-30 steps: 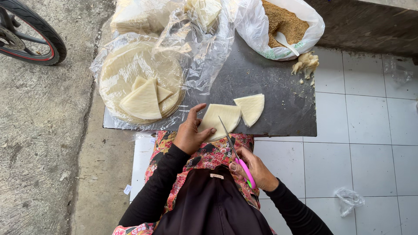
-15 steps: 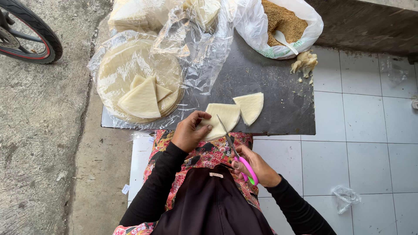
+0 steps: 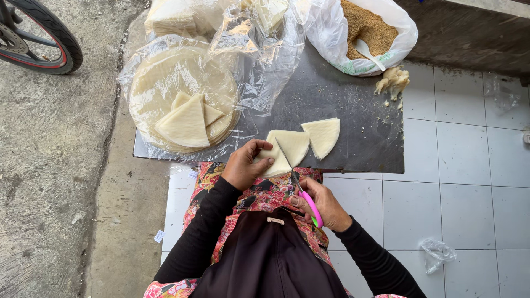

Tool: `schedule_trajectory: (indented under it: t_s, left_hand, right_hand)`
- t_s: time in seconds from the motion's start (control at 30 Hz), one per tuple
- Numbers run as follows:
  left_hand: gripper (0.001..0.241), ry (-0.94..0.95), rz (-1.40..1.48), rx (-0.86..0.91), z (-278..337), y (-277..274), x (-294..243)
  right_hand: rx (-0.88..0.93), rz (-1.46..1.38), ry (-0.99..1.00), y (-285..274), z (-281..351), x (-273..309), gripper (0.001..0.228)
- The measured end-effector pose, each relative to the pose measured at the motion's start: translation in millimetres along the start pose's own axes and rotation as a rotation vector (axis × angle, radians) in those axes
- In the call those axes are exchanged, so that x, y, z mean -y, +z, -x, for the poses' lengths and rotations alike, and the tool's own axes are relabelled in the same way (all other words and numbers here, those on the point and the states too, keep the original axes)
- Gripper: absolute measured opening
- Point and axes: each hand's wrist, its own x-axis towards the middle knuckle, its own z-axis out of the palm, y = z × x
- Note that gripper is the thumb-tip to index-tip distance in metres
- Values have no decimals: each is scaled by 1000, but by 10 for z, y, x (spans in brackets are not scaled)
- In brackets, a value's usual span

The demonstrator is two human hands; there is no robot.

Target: The person cuts round dough wrappers into smaller triangular pieces using shears, then gathers the stacks and places them into plastic bags.

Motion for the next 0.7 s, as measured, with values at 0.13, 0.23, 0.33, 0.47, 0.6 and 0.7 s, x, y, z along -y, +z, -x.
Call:
schedule_trajectory:
  t_s: [0.13,0.23,0.33,0.47,0.6,0.7]
  left_hand:
    - [32,-7,-14,-1,7,-4,-14]
    - [33,17,-7,-9,9,-4,-7]
    - [33,40,30,-5,24,2,21]
    - [33,20,73,10,27,9,29]
    - [32,6,58,9,31,4,17]
    - [32,-1,66,17,30,-2,21]
  right_hand:
    - [24,-22,14,-71,-12,-42,40]
    - [139,-132,-26,-150,-23,-19,44]
    - [198,-93,-42,-217,-31,49,50]
    - [193,-40,-55,-214,-81,180,58]
    - [122,12,9,-169,-112,304,58]
    - [43,90,59,-155,-107,309,54]
